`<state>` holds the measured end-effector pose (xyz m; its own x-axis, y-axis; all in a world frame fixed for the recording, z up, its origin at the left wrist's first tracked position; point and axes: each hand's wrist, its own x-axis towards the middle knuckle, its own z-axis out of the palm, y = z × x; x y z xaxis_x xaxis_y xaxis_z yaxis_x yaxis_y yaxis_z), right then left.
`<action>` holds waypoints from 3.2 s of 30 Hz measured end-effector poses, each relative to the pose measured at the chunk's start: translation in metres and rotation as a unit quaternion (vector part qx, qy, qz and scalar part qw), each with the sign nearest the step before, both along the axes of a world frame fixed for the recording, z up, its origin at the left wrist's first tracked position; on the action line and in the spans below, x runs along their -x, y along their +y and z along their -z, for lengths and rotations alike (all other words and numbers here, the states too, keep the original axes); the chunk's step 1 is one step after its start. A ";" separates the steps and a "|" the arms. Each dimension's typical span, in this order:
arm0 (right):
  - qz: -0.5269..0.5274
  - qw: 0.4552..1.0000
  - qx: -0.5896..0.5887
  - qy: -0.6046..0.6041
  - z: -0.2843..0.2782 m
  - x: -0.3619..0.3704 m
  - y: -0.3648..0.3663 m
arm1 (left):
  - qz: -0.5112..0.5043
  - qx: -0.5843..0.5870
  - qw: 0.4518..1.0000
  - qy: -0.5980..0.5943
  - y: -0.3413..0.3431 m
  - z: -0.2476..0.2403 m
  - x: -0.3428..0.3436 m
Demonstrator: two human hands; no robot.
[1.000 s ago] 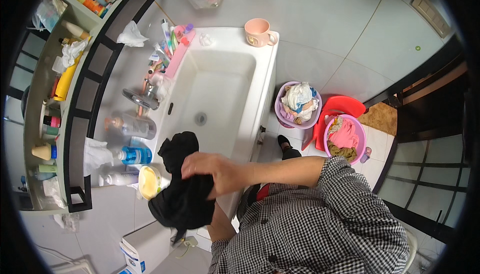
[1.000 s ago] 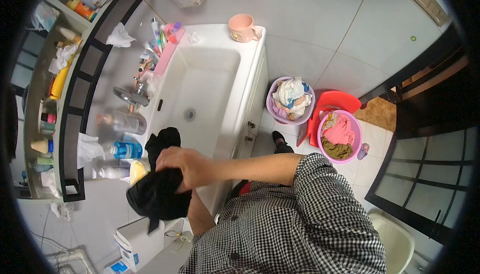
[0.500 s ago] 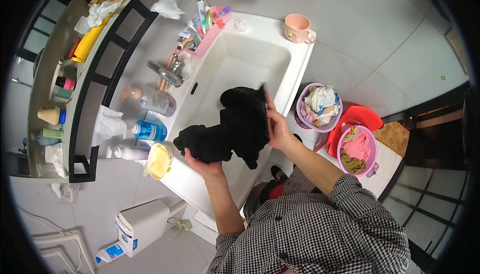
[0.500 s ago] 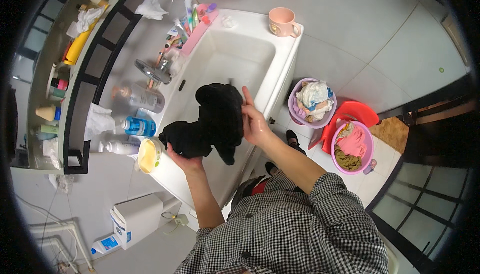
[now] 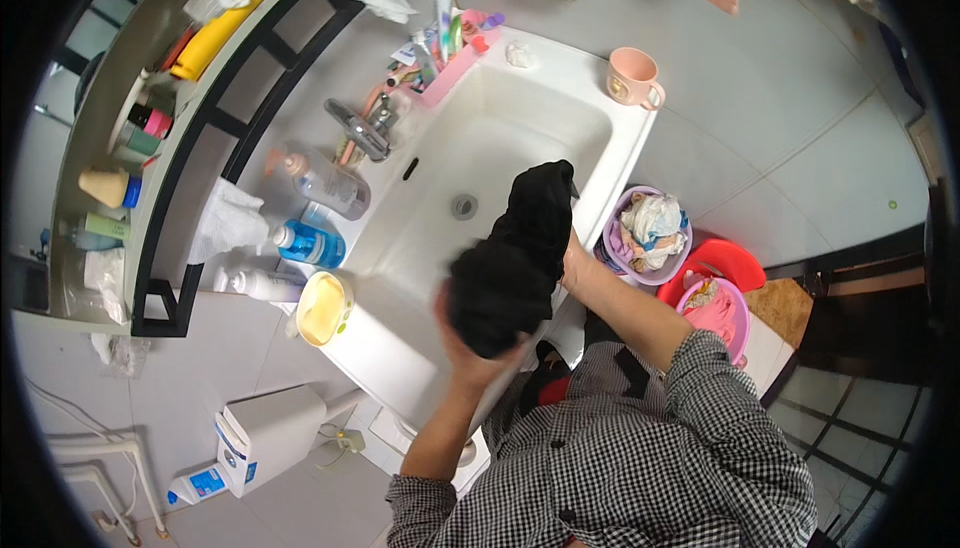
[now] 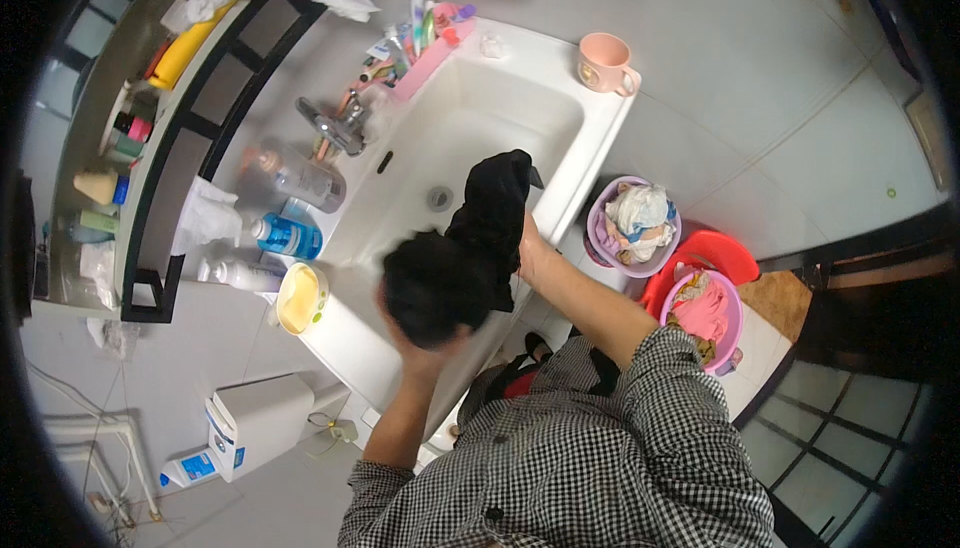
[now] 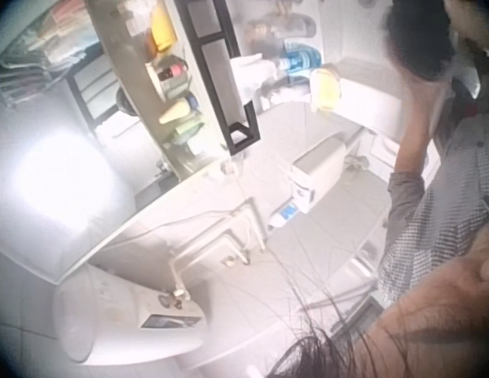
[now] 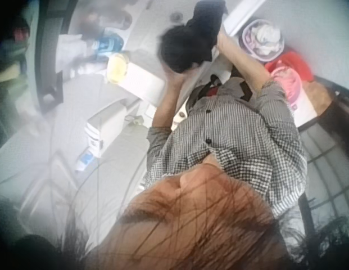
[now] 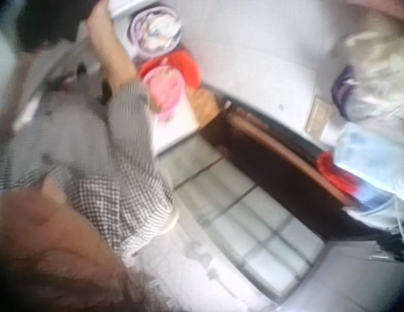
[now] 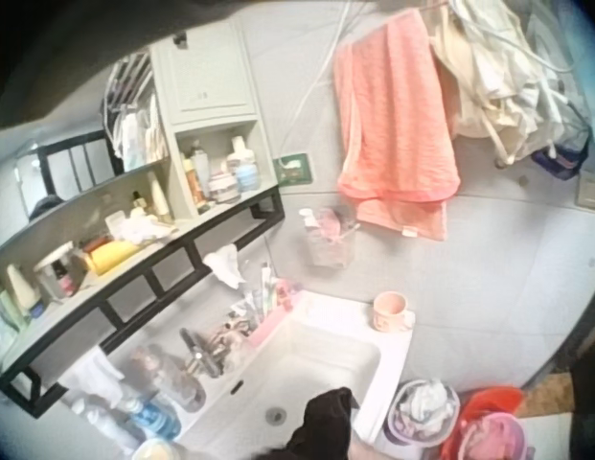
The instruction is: The person washes several items of clothing by hand in a bathroom sink, scrubbing a pink item and a green item in soapy water, rinsing them, and then transferring a basin of wet laundry back into the sink for further rinsing.
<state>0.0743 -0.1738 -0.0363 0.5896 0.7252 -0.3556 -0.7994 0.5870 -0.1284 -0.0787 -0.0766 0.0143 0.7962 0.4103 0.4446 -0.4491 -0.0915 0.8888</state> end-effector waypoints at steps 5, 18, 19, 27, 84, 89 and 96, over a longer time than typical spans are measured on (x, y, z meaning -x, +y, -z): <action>-0.127 0.987 -0.009 -0.098 -0.017 -0.030 0.024 | 0.151 -0.312 0.935 -0.075 0.001 -0.014 -0.013; -0.168 0.796 0.403 -0.418 -0.037 -0.022 0.096 | 0.136 -0.543 0.826 0.061 -0.011 0.011 -0.054; -0.168 0.796 0.406 -0.416 -0.029 -0.022 0.099 | 0.146 -0.533 0.829 0.081 -0.012 0.010 -0.056; -0.166 0.561 0.486 -0.650 -0.063 0.015 0.105 | 0.189 -0.454 0.852 0.180 -0.014 0.026 -0.059; -0.159 0.616 0.750 -0.180 0.234 0.152 -0.382 | 0.107 0.086 0.774 0.618 -0.114 0.217 0.018; -0.191 0.593 0.749 -0.227 0.231 0.118 -0.320 | 0.150 0.081 0.779 0.603 -0.106 0.218 0.008; -0.191 0.608 0.720 -0.277 0.226 0.082 -0.253 | 0.176 0.058 0.756 0.628 -0.103 0.216 0.001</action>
